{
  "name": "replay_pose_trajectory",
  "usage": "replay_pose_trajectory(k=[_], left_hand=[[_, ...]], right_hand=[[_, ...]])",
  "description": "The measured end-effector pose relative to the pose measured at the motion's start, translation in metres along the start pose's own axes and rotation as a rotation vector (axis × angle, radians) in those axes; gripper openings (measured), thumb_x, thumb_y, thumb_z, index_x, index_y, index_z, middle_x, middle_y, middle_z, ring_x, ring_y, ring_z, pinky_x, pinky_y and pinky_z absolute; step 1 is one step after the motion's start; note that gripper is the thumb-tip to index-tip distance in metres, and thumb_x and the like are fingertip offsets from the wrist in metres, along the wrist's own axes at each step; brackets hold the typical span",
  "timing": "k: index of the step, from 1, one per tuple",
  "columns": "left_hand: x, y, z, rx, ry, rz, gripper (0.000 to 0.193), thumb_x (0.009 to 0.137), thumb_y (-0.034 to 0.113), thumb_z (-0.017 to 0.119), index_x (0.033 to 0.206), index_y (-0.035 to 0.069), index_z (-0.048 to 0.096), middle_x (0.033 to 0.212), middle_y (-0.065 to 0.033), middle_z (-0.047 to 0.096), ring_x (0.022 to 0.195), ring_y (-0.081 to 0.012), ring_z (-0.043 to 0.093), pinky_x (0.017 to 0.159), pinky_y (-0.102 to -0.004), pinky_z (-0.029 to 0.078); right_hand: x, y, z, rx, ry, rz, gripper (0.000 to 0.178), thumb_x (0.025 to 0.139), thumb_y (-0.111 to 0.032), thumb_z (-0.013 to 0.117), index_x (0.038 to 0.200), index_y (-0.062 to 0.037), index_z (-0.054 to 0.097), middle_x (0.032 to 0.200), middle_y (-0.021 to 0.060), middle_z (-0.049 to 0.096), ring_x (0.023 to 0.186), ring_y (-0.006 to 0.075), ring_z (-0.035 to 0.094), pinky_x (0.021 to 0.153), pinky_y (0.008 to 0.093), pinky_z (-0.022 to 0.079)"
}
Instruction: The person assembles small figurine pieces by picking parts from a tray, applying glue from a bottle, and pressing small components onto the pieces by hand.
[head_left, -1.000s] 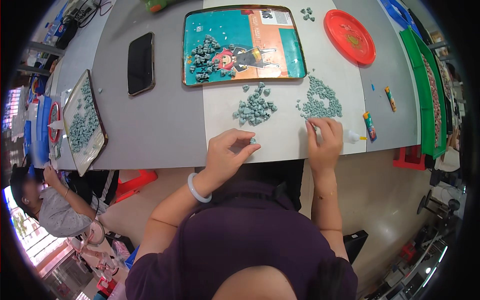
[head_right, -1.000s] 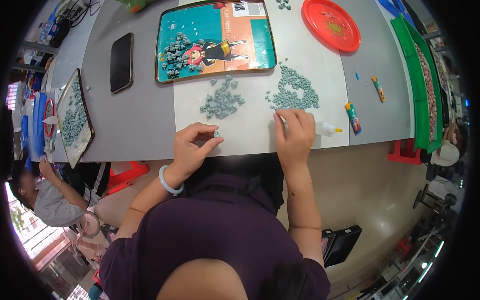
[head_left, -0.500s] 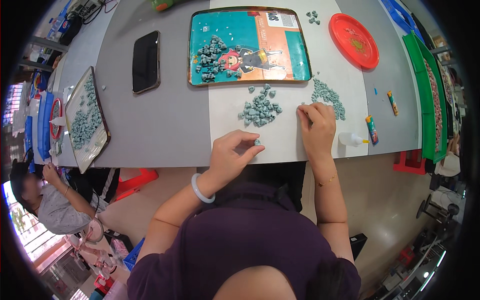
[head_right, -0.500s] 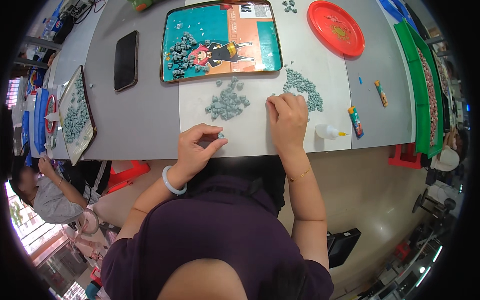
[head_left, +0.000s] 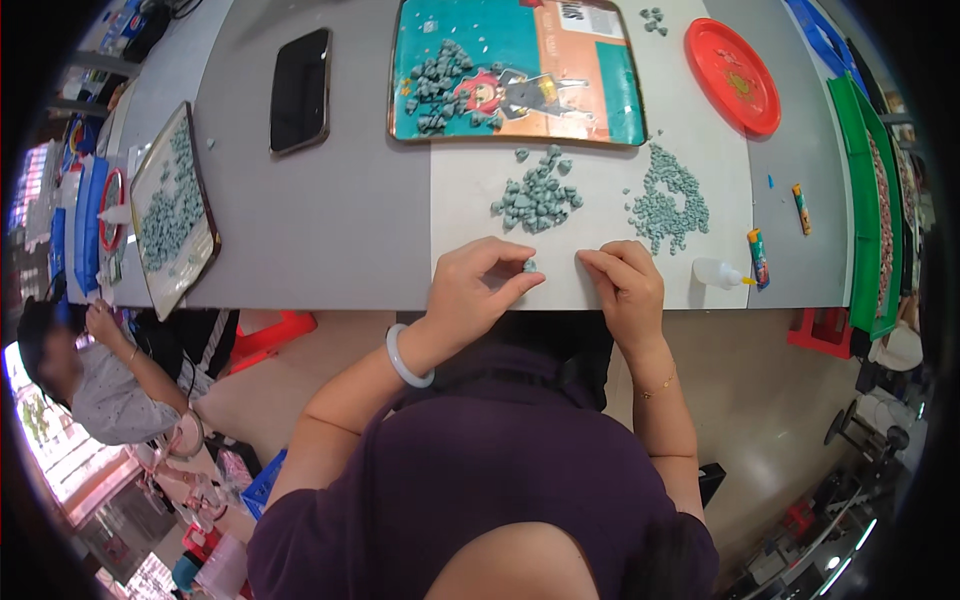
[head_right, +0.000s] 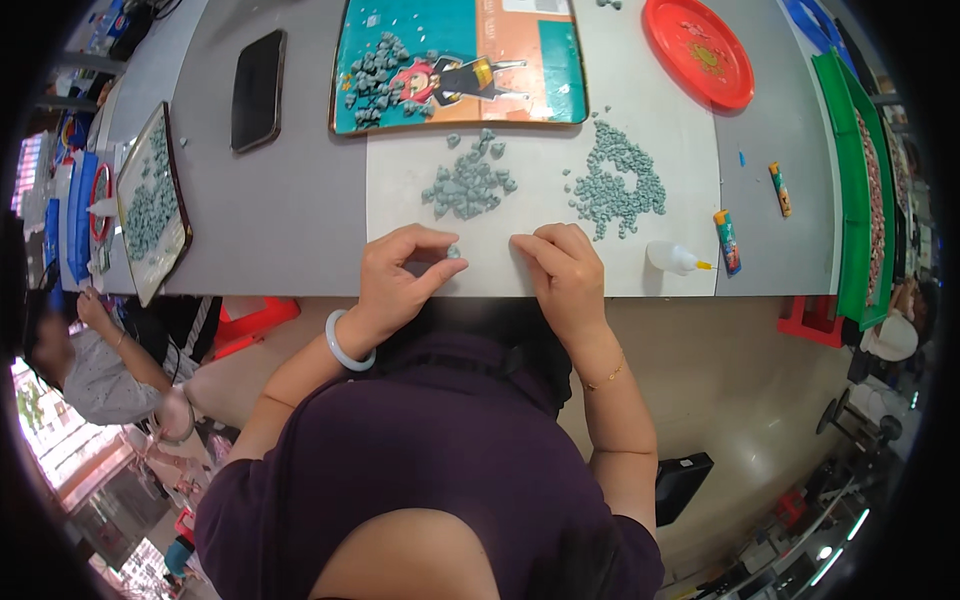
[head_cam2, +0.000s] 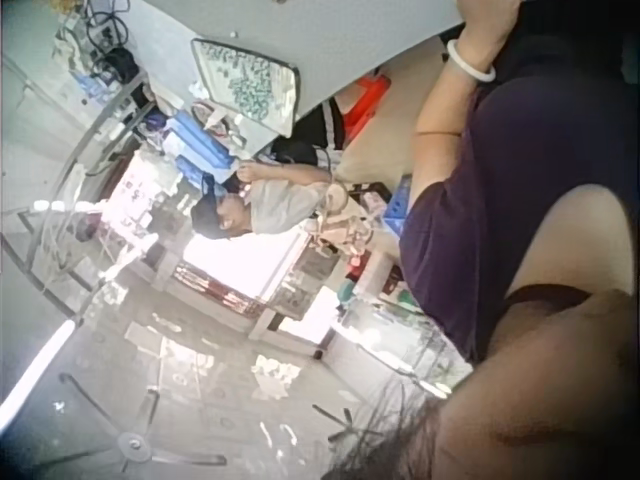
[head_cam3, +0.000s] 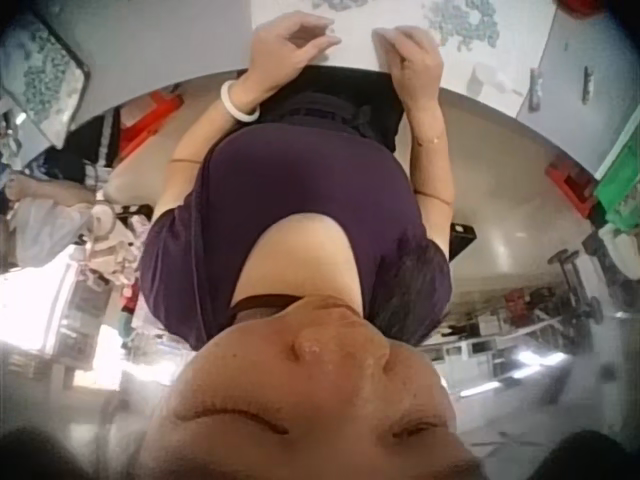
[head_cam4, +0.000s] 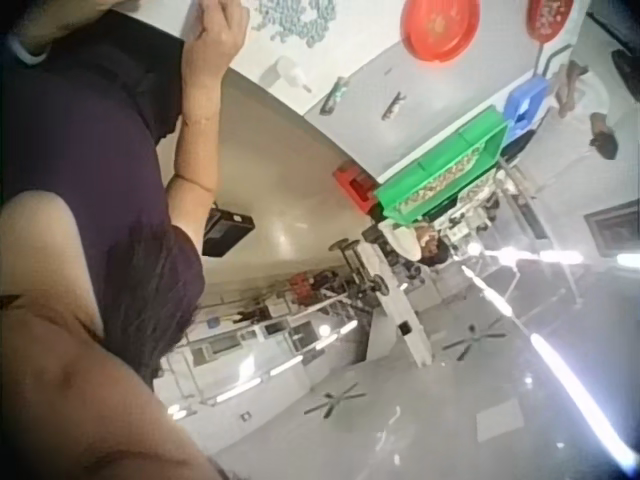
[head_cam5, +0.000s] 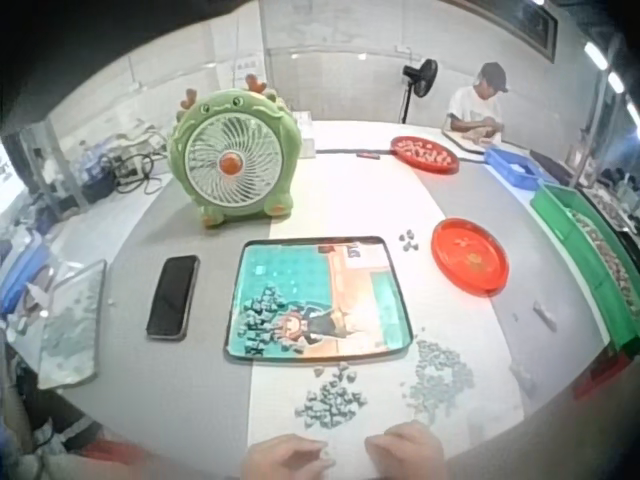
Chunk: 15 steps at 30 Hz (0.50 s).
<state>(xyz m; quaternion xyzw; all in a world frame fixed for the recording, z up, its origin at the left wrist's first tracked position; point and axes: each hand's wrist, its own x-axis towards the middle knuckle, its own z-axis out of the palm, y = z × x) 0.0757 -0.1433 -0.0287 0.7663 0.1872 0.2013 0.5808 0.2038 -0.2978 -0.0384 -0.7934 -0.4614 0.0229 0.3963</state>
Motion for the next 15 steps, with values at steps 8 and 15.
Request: replay_pose_trajectory(k=[8,15], left_hand=[[-0.001,-0.004,0.000,-0.023,-0.016,0.014,0.020,0.071,0.008,0.072,0.086,0.000,0.063,0.079,-0.0099,0.063,0.065,-0.0165,0.062,0.061,-0.0245,0.050],[-0.001,-0.003,-0.001,-0.016,-0.023,0.014,0.019,0.070,0.007,0.072,0.086,0.001,0.064,0.078,-0.0076,0.063,0.066,-0.0138,0.062,0.060,-0.0227,0.049]], right_hand=[[0.000,-0.007,-0.005,0.105,0.099,0.196,0.009,0.075,0.005,0.061,0.082,-0.0011,0.062,0.078,0.0068,0.057,0.065,0.0135,0.056,0.055,0.0235,0.045],[0.014,0.001,-0.008,-0.089,-0.063,-0.012,0.010,0.073,0.004,0.062,0.080,-0.0016,0.059,0.078,0.0060,0.057,0.062,0.0165,0.056,0.054,0.0256,0.046]])
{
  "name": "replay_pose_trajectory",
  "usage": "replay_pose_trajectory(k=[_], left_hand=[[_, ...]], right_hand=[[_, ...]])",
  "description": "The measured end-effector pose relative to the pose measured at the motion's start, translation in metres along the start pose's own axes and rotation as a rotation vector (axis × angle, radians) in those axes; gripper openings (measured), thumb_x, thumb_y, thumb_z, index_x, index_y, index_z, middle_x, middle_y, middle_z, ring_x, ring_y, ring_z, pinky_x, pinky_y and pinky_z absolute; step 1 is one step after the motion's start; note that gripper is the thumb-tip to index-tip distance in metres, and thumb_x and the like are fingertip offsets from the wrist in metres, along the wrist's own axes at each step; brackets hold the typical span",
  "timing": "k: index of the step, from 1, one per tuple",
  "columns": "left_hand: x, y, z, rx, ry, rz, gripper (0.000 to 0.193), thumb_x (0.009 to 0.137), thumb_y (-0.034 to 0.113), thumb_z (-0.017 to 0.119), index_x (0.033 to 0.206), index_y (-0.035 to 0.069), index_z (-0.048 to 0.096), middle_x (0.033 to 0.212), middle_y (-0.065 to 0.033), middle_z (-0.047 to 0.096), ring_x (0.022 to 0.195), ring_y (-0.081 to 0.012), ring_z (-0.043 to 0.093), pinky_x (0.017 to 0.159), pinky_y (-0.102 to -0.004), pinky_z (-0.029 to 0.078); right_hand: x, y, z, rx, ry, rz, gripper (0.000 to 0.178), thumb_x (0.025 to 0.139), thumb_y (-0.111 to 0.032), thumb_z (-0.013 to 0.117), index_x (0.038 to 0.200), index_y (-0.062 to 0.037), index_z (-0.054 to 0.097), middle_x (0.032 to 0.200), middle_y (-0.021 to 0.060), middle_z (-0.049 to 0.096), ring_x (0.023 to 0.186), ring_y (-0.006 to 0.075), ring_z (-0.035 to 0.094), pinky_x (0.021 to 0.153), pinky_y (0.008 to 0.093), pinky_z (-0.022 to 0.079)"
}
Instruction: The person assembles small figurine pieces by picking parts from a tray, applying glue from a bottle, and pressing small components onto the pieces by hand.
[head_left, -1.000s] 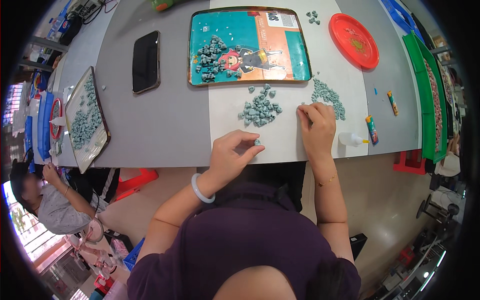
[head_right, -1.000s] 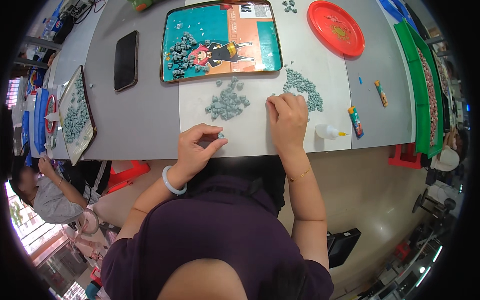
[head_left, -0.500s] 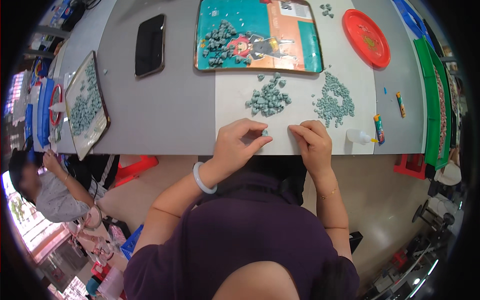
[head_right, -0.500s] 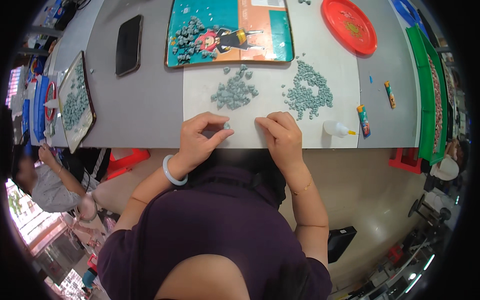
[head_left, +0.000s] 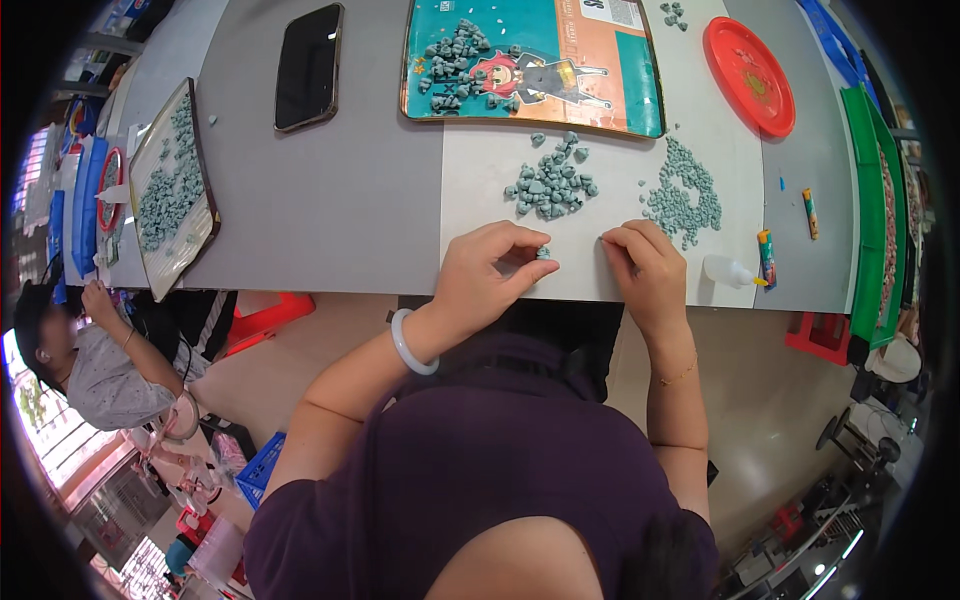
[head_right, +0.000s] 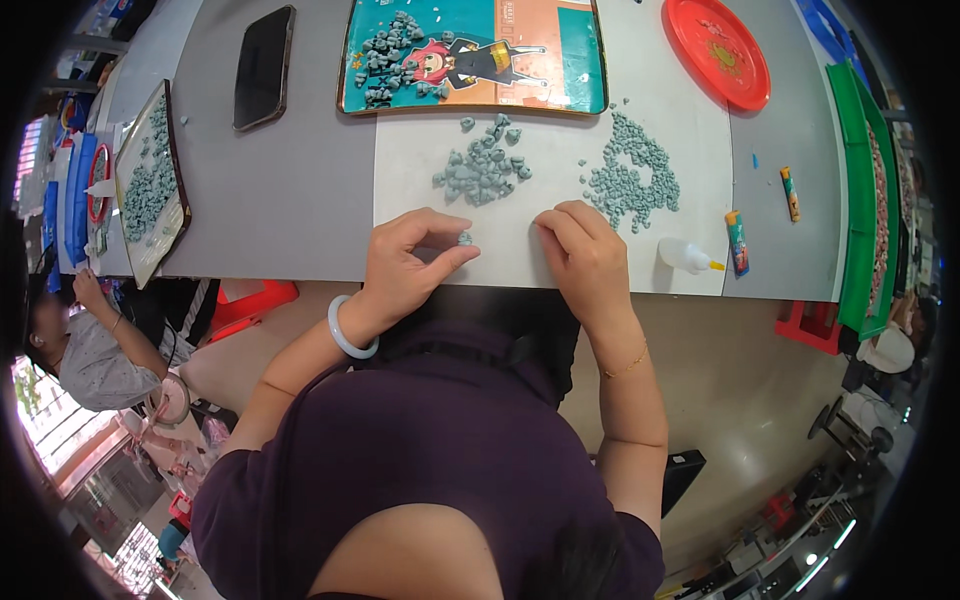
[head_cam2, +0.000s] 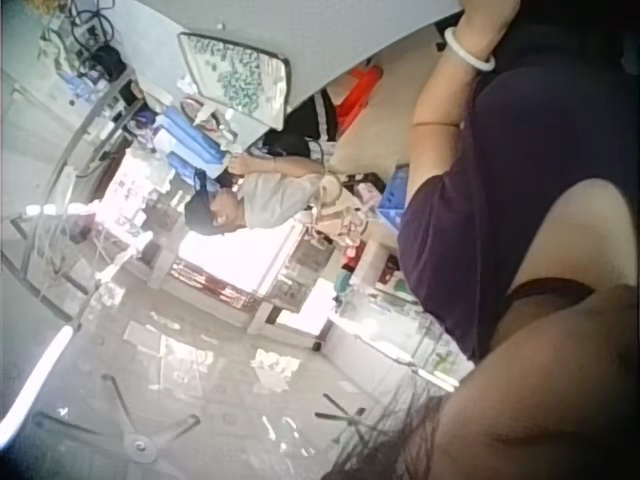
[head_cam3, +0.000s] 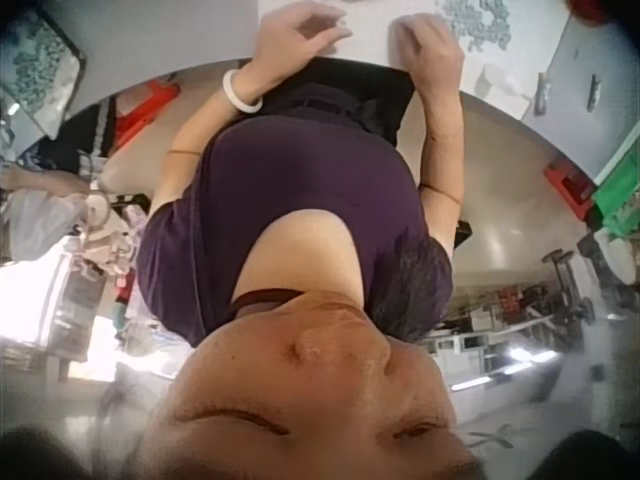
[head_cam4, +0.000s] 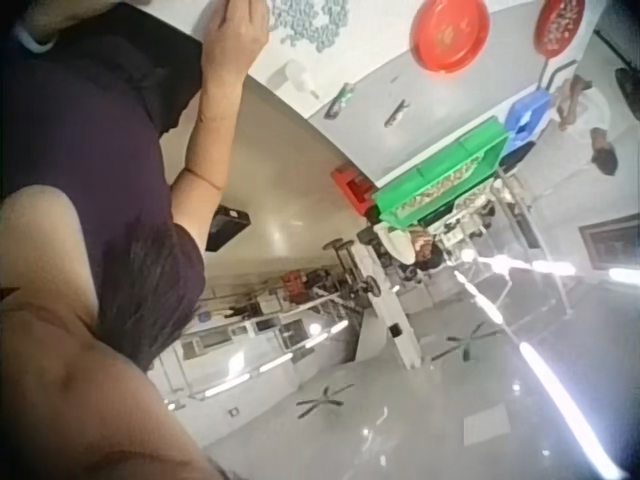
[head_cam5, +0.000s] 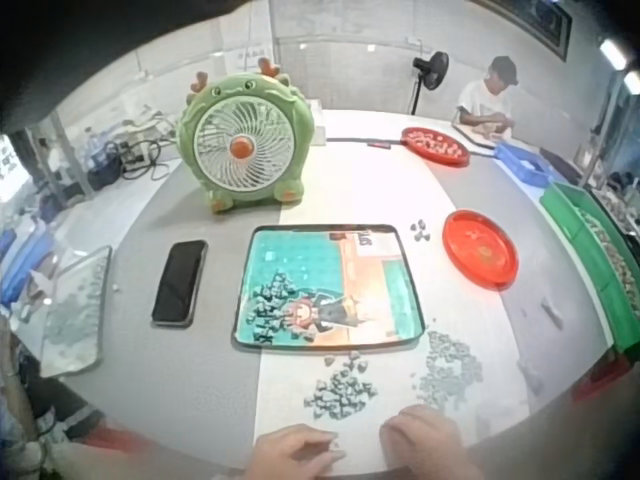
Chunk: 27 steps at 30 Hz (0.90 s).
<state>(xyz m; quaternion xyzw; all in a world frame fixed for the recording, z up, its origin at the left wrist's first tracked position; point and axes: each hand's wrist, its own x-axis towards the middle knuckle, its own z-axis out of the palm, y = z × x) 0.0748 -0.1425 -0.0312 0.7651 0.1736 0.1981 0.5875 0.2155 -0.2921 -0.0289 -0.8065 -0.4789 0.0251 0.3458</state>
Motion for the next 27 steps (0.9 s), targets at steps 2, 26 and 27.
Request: replay_pose_trajectory(k=[2,26,27], left_hand=[[0.000,0.000,0.000,-0.003,-0.001,-0.003,0.019,0.070,0.007,0.072,0.086,0.000,0.064,0.077,-0.0075,0.063,0.066,-0.0138,0.062,0.060,-0.0226,0.049],[-0.003,-0.012,0.002,0.053,0.000,0.161,0.020,0.069,0.007,0.071,0.087,0.002,0.064,0.073,-0.0089,0.060,0.060,-0.0191,0.058,0.054,-0.0263,0.046],[-0.003,-0.012,0.001,0.093,-0.012,0.193,0.020,0.068,0.005,0.072,0.087,0.001,0.065,0.073,-0.0092,0.062,0.062,-0.0187,0.059,0.055,-0.0259,0.047]], right_hand=[[0.005,0.000,-0.003,-0.028,-0.031,-0.055,0.009,0.073,0.003,0.062,0.080,-0.0019,0.058,0.078,0.0060,0.057,0.062,0.0178,0.056,0.054,0.0263,0.045],[0.008,-0.042,0.013,0.497,-0.196,0.231,0.009,0.075,0.005,0.062,0.079,-0.0008,0.057,0.073,0.0011,0.052,0.059,0.0051,0.047,0.053,0.0179,0.038],[0.009,-0.040,0.013,0.498,-0.194,0.227,0.009,0.075,0.005,0.062,0.079,-0.0008,0.057,0.073,0.0011,0.052,0.059,0.0051,0.047,0.053,0.0179,0.038]])
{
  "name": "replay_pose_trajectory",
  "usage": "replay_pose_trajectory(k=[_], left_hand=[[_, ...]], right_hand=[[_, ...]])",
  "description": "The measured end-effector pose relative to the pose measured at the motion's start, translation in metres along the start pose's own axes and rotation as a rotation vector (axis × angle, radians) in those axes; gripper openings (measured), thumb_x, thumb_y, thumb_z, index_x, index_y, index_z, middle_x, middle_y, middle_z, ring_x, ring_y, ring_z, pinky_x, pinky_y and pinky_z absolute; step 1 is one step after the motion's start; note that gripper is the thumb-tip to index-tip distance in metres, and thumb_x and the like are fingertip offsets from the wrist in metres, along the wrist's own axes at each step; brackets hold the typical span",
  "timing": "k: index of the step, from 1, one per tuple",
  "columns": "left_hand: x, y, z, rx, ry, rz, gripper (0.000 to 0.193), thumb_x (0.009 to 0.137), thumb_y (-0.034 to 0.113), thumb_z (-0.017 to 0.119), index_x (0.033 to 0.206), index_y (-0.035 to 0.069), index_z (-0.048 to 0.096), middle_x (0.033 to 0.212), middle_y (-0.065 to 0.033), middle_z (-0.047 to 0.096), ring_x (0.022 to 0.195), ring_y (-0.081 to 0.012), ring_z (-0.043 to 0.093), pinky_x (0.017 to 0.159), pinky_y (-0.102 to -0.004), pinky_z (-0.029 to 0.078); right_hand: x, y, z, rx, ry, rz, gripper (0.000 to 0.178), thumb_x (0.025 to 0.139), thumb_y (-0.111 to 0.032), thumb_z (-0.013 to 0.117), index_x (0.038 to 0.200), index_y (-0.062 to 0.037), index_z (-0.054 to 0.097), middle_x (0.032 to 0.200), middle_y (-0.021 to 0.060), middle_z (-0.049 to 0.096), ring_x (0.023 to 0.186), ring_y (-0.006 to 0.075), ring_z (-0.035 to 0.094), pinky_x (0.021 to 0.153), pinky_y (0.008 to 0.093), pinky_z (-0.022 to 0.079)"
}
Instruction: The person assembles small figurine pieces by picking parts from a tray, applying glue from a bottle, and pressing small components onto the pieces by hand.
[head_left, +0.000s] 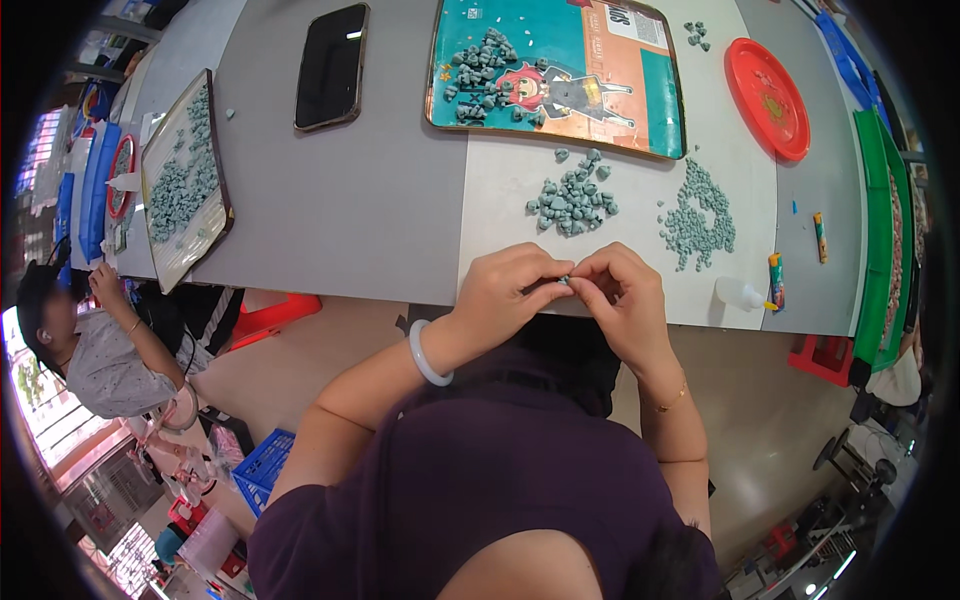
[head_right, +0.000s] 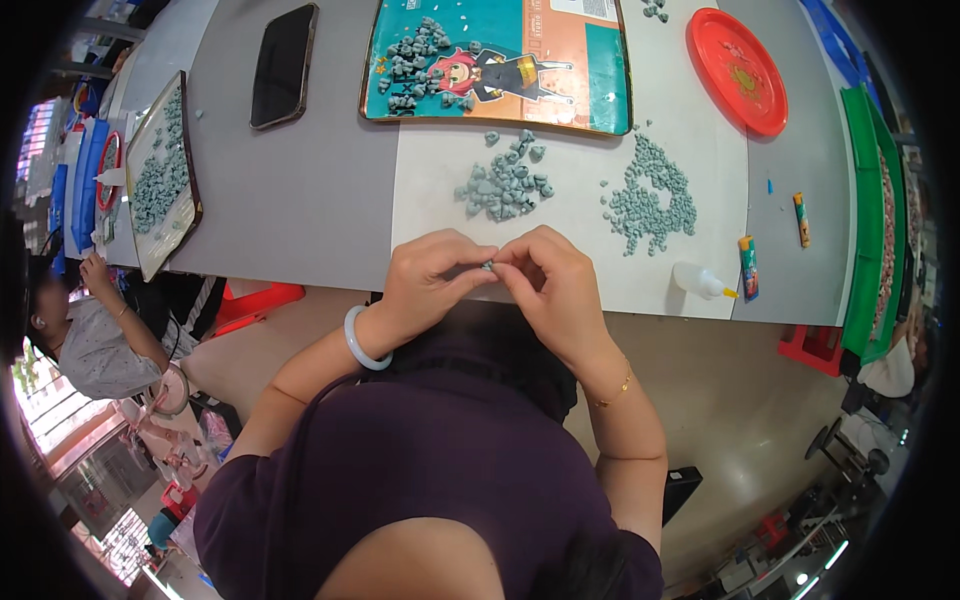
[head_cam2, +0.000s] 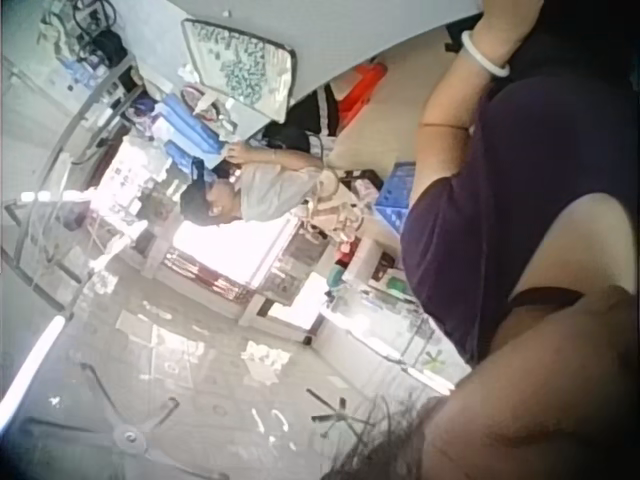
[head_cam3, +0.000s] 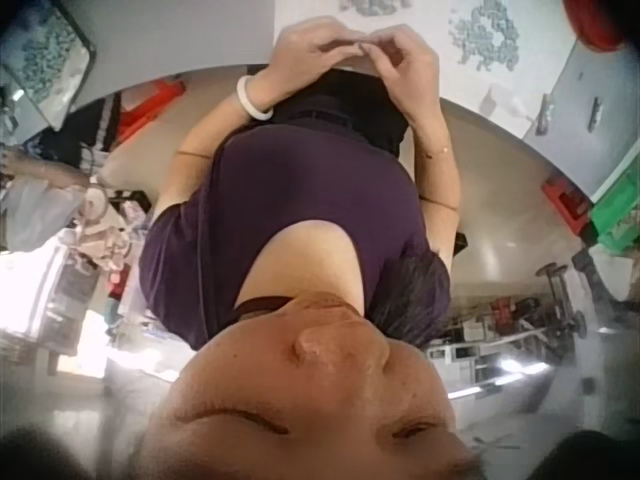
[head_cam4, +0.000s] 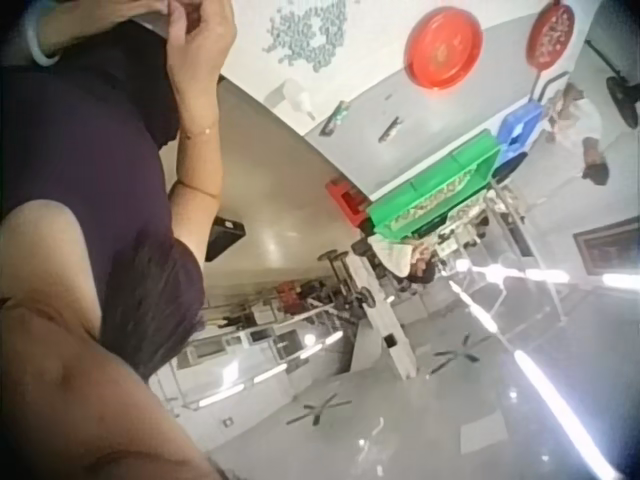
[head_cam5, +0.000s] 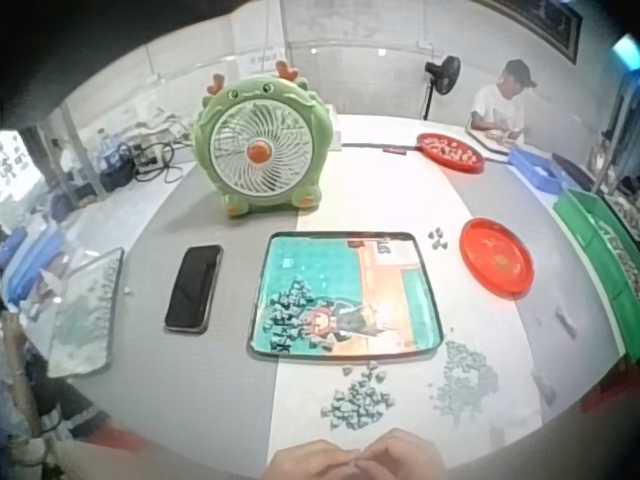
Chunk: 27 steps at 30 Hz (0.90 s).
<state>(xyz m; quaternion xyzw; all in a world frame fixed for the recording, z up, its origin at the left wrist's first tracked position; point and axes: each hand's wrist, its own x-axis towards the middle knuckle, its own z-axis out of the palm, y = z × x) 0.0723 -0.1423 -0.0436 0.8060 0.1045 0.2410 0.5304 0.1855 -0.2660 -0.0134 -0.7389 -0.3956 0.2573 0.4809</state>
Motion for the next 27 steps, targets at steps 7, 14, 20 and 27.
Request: replay_pose_trajectory(k=[7,14,20,27], left_hand=[[0.000,0.002,-0.001,-0.026,0.018,0.020,0.022,0.067,0.000,0.071,0.088,0.001,0.065,0.074,-0.0099,0.063,0.064,-0.0200,0.062,0.056,-0.0249,0.048],[-0.001,-0.001,0.002,0.016,0.013,0.171,0.024,0.067,-0.002,0.071,0.089,0.001,0.065,0.076,-0.0107,0.064,0.066,-0.0196,0.063,0.057,-0.0254,0.050],[-0.003,0.003,0.001,-0.020,0.033,0.129,0.023,0.068,-0.004,0.070,0.090,0.001,0.065,0.079,-0.0108,0.065,0.070,-0.0193,0.064,0.060,-0.0250,0.051],[-0.002,0.006,-0.001,-0.168,0.002,-0.039,0.023,0.071,-0.005,0.067,0.094,0.000,0.065,0.085,-0.0120,0.066,0.076,-0.0182,0.065,0.067,-0.0252,0.052]], right_hand=[[0.003,0.015,0.001,0.610,-0.094,0.322,0.014,0.077,0.004,0.063,0.082,-0.0013,0.052,0.068,-0.0030,0.051,0.058,0.0002,0.045,0.049,0.0151,0.037],[0.000,0.013,0.002,0.673,-0.154,0.373,0.013,0.080,-0.002,0.063,0.084,-0.0030,0.050,0.069,-0.0004,0.053,0.054,0.0029,0.048,0.044,0.0147,0.037],[-0.005,0.016,0.003,0.796,-0.104,0.304,0.011,0.080,-0.001,0.062,0.085,-0.0016,0.053,0.071,-0.0007,0.054,0.059,0.0036,0.050,0.050,0.0160,0.042],[-0.015,0.016,0.020,0.647,0.122,0.141,0.006,0.082,0.001,0.059,0.086,-0.0003,0.055,0.079,0.0031,0.055,0.065,0.0074,0.053,0.056,0.0186,0.045]])
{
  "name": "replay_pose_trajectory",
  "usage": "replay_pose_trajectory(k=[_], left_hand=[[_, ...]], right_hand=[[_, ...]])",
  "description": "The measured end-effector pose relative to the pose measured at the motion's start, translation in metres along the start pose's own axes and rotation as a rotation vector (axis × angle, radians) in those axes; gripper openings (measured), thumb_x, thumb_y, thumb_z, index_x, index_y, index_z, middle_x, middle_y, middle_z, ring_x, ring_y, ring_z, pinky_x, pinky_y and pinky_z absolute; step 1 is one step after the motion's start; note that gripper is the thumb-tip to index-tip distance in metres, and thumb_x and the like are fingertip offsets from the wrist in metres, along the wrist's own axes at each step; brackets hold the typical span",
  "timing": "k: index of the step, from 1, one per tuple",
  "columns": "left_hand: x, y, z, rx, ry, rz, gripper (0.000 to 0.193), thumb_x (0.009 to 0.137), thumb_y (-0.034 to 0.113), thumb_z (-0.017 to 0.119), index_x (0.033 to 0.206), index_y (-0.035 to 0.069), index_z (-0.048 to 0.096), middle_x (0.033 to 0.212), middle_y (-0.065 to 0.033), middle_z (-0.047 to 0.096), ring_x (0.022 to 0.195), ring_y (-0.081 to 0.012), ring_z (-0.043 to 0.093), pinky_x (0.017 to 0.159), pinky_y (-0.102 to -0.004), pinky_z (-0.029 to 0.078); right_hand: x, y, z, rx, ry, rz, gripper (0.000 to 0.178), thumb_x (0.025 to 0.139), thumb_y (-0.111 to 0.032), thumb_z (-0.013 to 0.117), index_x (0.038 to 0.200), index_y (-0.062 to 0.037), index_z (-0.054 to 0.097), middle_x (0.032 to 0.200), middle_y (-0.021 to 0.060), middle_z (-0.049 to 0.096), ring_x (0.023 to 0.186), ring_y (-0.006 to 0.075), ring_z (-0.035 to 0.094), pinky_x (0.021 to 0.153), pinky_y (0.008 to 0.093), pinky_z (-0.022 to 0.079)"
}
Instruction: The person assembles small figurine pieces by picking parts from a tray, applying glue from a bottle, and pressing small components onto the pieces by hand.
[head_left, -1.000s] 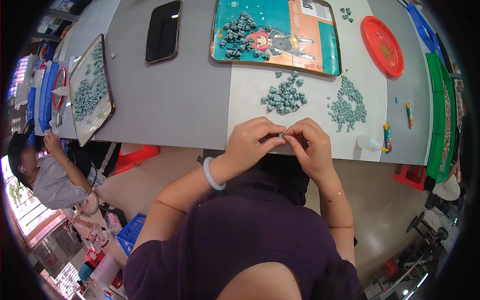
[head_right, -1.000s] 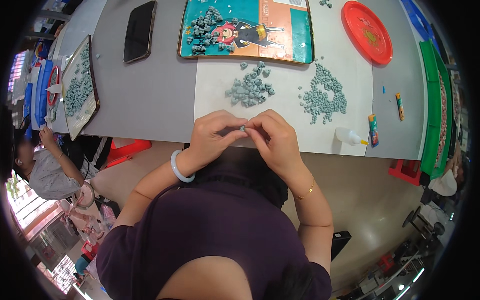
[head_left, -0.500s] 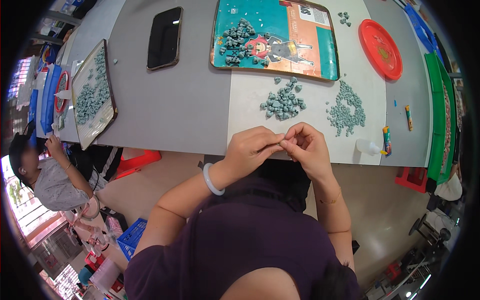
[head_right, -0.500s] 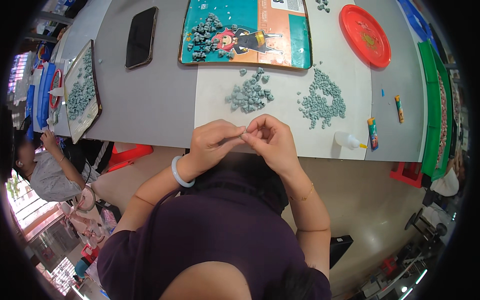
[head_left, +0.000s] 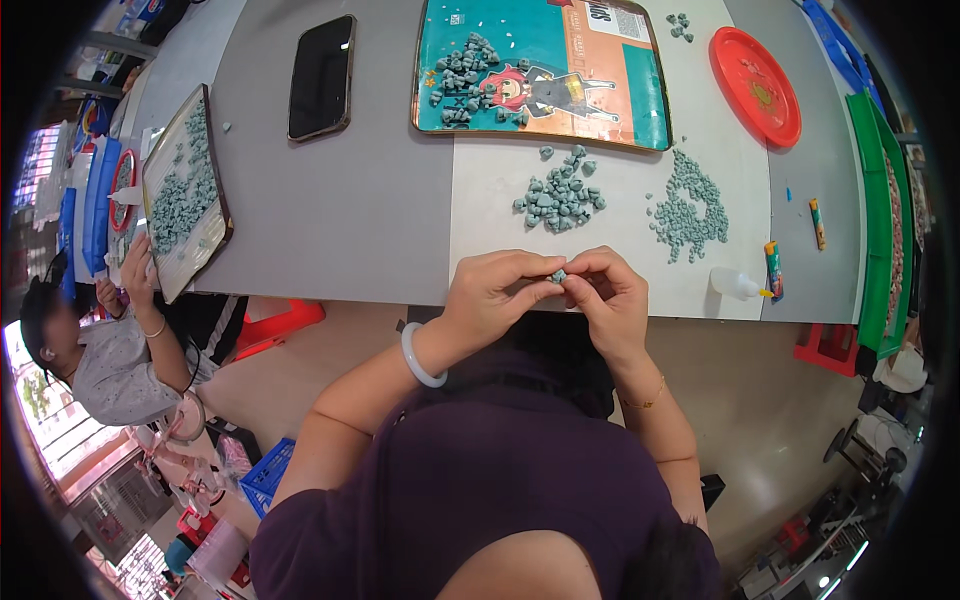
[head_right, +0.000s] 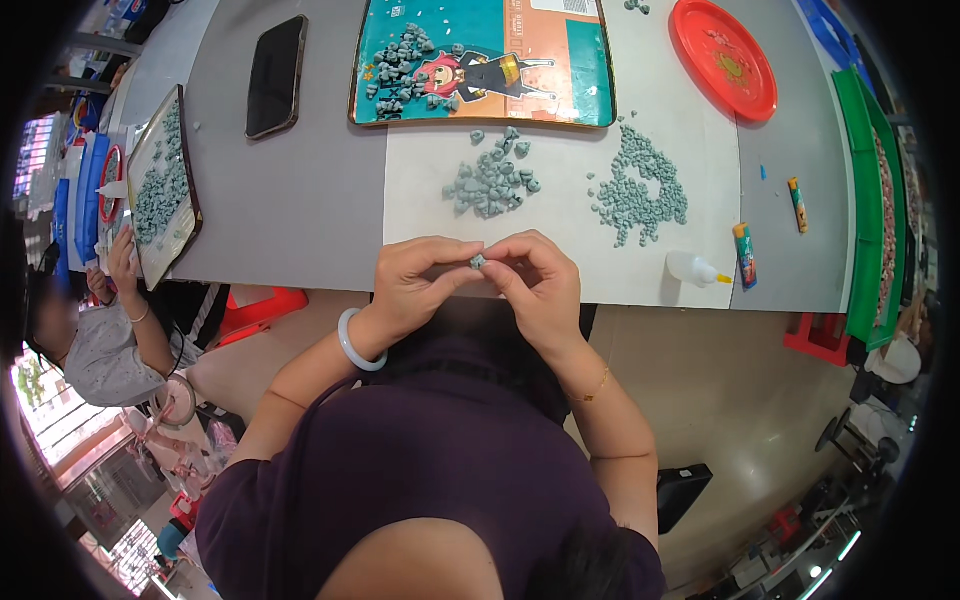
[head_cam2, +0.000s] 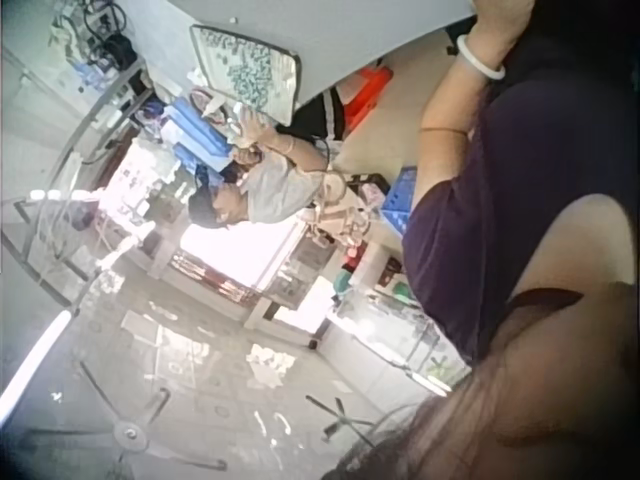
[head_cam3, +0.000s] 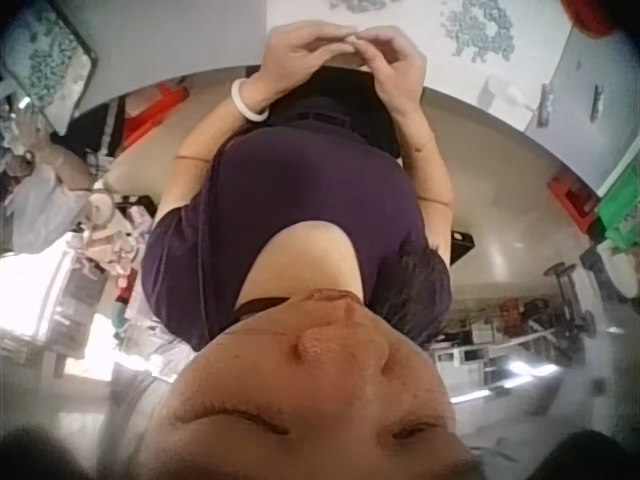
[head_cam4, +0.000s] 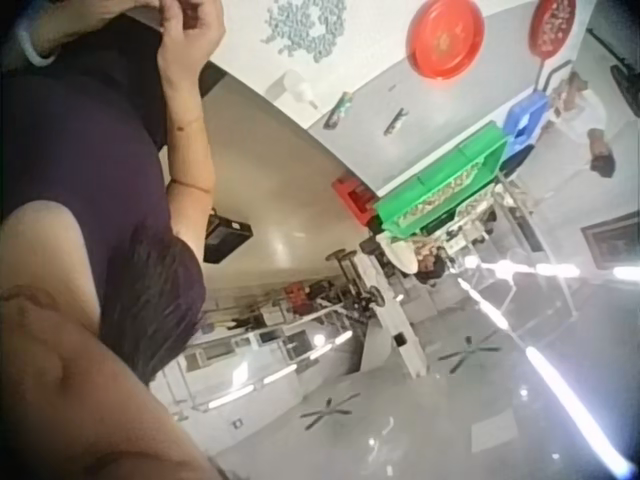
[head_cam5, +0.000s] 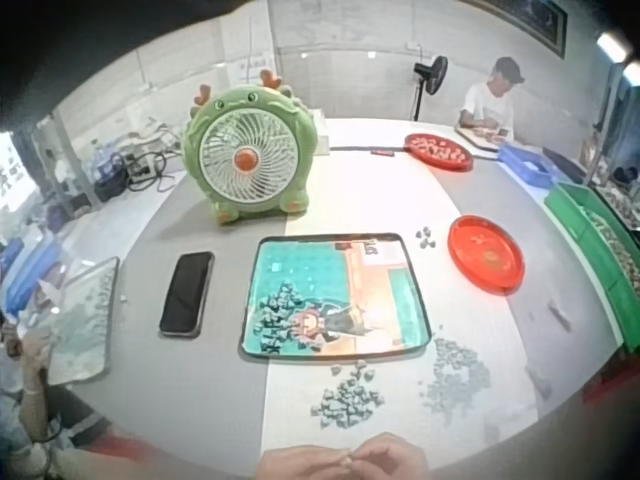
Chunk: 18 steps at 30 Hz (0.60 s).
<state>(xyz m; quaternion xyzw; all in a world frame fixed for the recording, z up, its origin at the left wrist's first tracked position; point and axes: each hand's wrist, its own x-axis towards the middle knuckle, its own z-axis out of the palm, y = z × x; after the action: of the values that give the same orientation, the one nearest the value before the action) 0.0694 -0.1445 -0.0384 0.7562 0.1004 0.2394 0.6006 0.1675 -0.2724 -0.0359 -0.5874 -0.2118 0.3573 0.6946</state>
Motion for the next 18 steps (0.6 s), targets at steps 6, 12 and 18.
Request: replay_pose_trajectory(k=[6,12,18], left_hand=[[0.0021,-0.0006,-0.0041,-0.028,-0.058,-0.030,0.020,0.075,-0.004,0.063,0.094,0.001,0.066,0.083,-0.0108,0.066,0.074,-0.0170,0.064,0.065,-0.0241,0.050],[0.0041,0.0031,-0.0054,-0.122,-0.038,-0.101,0.014,0.076,-0.003,0.063,0.090,0.000,0.065,0.081,-0.0094,0.066,0.073,-0.0155,0.063,0.065,-0.0232,0.049],[-0.0004,-0.0005,-0.0038,-0.235,0.005,-0.167,0.010,0.079,-0.002,0.061,0.089,-0.001,0.061,0.080,-0.0084,0.065,0.073,-0.0139,0.063,0.065,-0.0230,0.049]], right_hand=[[-0.0052,0.0068,0.0015,-0.078,0.035,-0.074,0.004,0.081,-0.001,0.060,0.085,0.0012,0.058,0.083,0.0042,0.055,0.068,0.0084,0.055,0.057,0.0192,0.045],[-0.0057,0.0096,0.0044,-0.145,0.008,-0.164,0.012,0.079,0.004,0.060,0.090,0.0003,0.056,0.086,0.0040,0.052,0.072,0.0088,0.053,0.062,0.0195,0.045],[-0.0037,0.0070,0.0070,-0.210,0.078,-0.178,0.016,0.072,0.002,0.067,0.086,-0.0009,0.059,0.080,0.0046,0.054,0.070,0.0101,0.052,0.063,0.0206,0.043]])
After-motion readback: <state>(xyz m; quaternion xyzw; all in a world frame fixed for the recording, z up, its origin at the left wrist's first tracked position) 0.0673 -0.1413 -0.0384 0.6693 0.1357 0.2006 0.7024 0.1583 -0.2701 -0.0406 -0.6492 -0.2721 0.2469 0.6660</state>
